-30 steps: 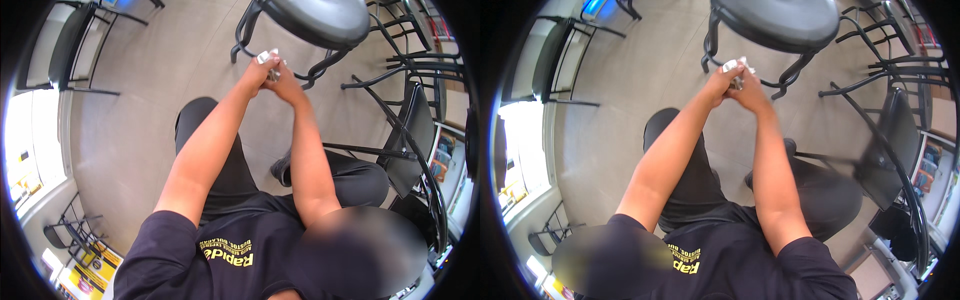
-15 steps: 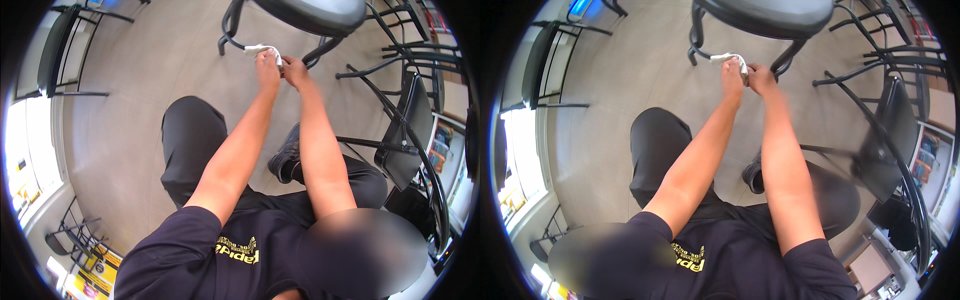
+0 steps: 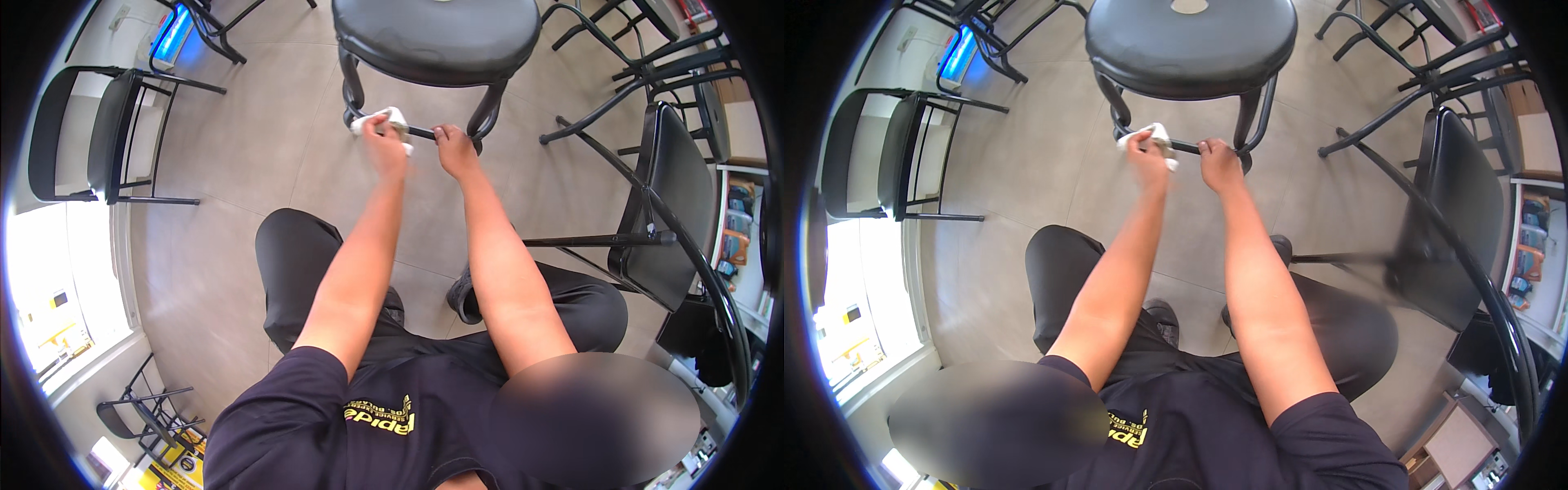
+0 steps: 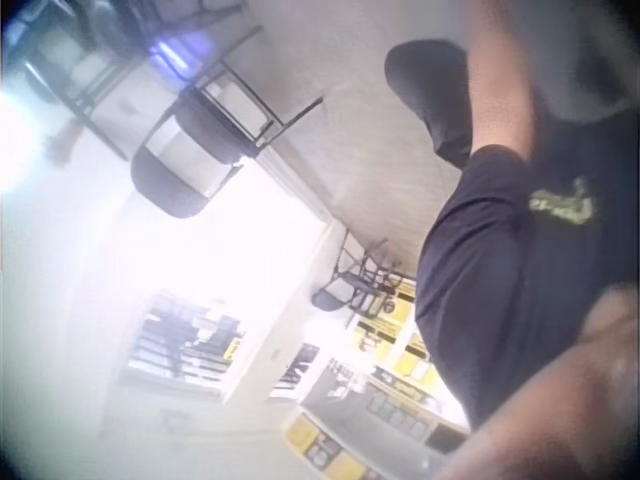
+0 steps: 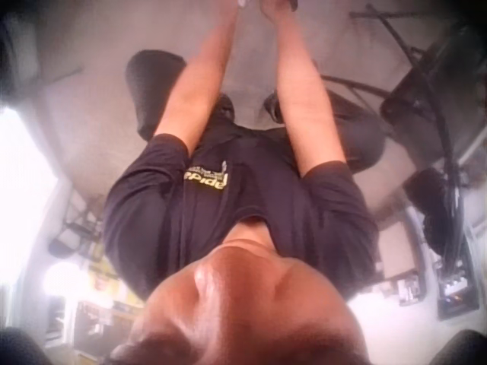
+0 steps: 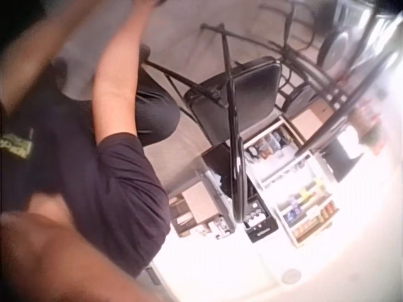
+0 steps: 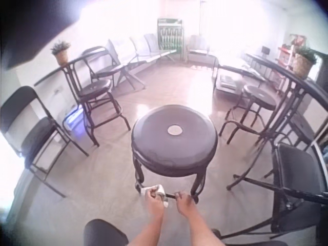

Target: The person wipes the legs, seat, and backrest of several black chairs and stools with a white cloth. The person moves between different chairs, cleaning each part thoroughly.

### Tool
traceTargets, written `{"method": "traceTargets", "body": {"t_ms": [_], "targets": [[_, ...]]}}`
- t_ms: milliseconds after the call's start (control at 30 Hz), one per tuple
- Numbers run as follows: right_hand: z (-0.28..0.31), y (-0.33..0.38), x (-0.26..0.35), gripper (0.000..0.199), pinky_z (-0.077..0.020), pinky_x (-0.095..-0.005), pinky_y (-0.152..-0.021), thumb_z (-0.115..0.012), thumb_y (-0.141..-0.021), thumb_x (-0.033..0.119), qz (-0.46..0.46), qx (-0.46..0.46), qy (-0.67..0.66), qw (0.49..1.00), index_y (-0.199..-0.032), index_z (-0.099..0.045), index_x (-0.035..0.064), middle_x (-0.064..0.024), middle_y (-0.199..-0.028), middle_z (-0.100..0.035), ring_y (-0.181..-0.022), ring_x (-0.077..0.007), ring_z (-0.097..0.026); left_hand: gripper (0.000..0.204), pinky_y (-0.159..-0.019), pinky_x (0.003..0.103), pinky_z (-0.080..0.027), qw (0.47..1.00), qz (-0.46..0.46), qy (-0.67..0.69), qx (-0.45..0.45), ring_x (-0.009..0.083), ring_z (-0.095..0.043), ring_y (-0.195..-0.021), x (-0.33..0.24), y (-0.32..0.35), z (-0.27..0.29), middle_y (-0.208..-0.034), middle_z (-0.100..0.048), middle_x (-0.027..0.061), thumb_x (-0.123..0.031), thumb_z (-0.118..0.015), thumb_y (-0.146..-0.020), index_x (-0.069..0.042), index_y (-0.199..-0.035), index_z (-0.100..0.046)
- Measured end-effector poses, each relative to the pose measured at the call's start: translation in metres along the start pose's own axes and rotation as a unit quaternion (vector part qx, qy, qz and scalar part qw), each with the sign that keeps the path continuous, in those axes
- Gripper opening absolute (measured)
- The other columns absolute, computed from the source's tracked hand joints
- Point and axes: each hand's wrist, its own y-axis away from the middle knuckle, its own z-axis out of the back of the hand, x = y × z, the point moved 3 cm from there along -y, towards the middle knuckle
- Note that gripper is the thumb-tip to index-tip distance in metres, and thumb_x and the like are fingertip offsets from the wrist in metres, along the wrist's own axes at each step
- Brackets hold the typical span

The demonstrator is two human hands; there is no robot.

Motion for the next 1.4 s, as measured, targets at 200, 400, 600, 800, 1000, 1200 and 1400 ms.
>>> {"method": "traceTargets", "body": {"t_ms": [200, 400, 600, 800, 1000, 1200, 1400], "targets": [[0.008, 0.004, -0.001, 0.033, -0.0513, -0.0494, -0.099, -0.053, -0.105, 0.027, -0.039, -0.013, -0.017, 0.999, -0.11, -0.076, 0.0042, -0.0221, -0.116, -0.072, -0.113, -0.0421, -0.067, 0.021, -0.078, 0.035, -0.055, 0.956, 0.172, 0.185, -0.152, 0.0246, -0.067, -0.098, 0.001, -0.003, -0.022, -0.112, -0.065, 0.0127, -0.013, -0.065, -0.098, -0.005, -0.117, -0.06], [0.004, 0.003, 0.002, 0.03, -0.0534, -0.051, -0.093, -0.053, -0.102, 0.023, -0.059, -0.019, -0.027, 0.998, -0.109, -0.074, 0.0026, -0.0239, -0.105, -0.074, -0.103, -0.0431, -0.07, 0.016, -0.072, 0.037, -0.053, 0.915, 0.314, 0.251, 0.015, 0.0199, -0.066, -0.081, 0.026, 0.048, -0.079, -0.087, -0.069, 0.0076, -0.017, -0.069, -0.095, -0.001, -0.097, -0.066], [0.017, 0.005, -0.015, 0.03, -0.0569, -0.0343, -0.063, -0.053, -0.104, 0.02, -0.078, 0.024, -0.094, 0.992, -0.116, -0.073, 0.0027, -0.0136, -0.091, -0.075, -0.062, -0.0194, -0.072, 0.035, -0.085, 0.041, -0.051, 0.872, 0.408, 0.184, 0.199, 0.0168, -0.066, -0.095, -0.012, 0.051, -0.031, -0.103, -0.076, 0.0009, -0.043, -0.054, -0.104, -0.013, -0.112, -0.069], [0.023, 0.009, 0.012, 0.033, -0.057, -0.0325, -0.063, -0.051, -0.103, 0.019, -0.135, 0.086, -0.129, 0.979, -0.126, -0.071, 0.0046, -0.0106, -0.105, -0.075, -0.067, -0.0185, -0.073, 0.049, -0.092, 0.045, -0.051, 0.877, 0.055, -0.322, 0.351, 0.0312, -0.066, -0.106, 0.034, 0.023, 0.029, -0.113, -0.076, 0.0135, -0.047, -0.053, -0.097, -0.006, -0.113, -0.076], [0.025, 0.0, 0.009, 0.036, -0.0565, -0.0321, -0.065, -0.05, -0.102, 0.018, -0.199, 0.109, -0.115, 0.967, -0.127, -0.07, 0.0021, -0.0116, -0.106, -0.074, -0.073, -0.0175, -0.074, 0.038, -0.091, 0.041, -0.05, 0.935, -0.009, -0.155, 0.32, 0.0249, -0.065, -0.108, -0.025, 0.041, 0.026, -0.115, -0.072, 0.0115, -0.038, -0.064, -0.096, -0.005, -0.112, -0.074], [0.012, 0.0, -0.002, 0.033, -0.0577, -0.0362, -0.085, -0.052, -0.098, 0.017, -0.148, 0.039, -0.157, 0.976, -0.116, -0.076, 0.001, -0.0186, -0.104, -0.078, -0.095, -0.0278, -0.075, 0.031, -0.095, 0.038, -0.052, 0.869, 0.298, 0.301, 0.255, 0.0174, -0.063, -0.106, -0.035, 0.068, -0.02, -0.123, -0.068, 0.0024, -0.03, -0.063, -0.099, -0.01, -0.123, -0.066], [0.019, 0.005, -0.006, 0.033, -0.0519, -0.0288, -0.066, -0.053, -0.102, 0.019, -0.148, 0.063, -0.134, 0.978, -0.123, -0.074, 0.0048, -0.005, -0.098, -0.073, -0.077, -0.0134, -0.07, 0.036, -0.093, 0.039, -0.057, 0.879, 0.317, 0.338, 0.111, 0.0206, -0.065, -0.111, -0.008, 0.032, -0.007, -0.124, -0.064, 0.0095, 0.002, -0.057, -0.087, -0.004, -0.121, -0.064]]}}
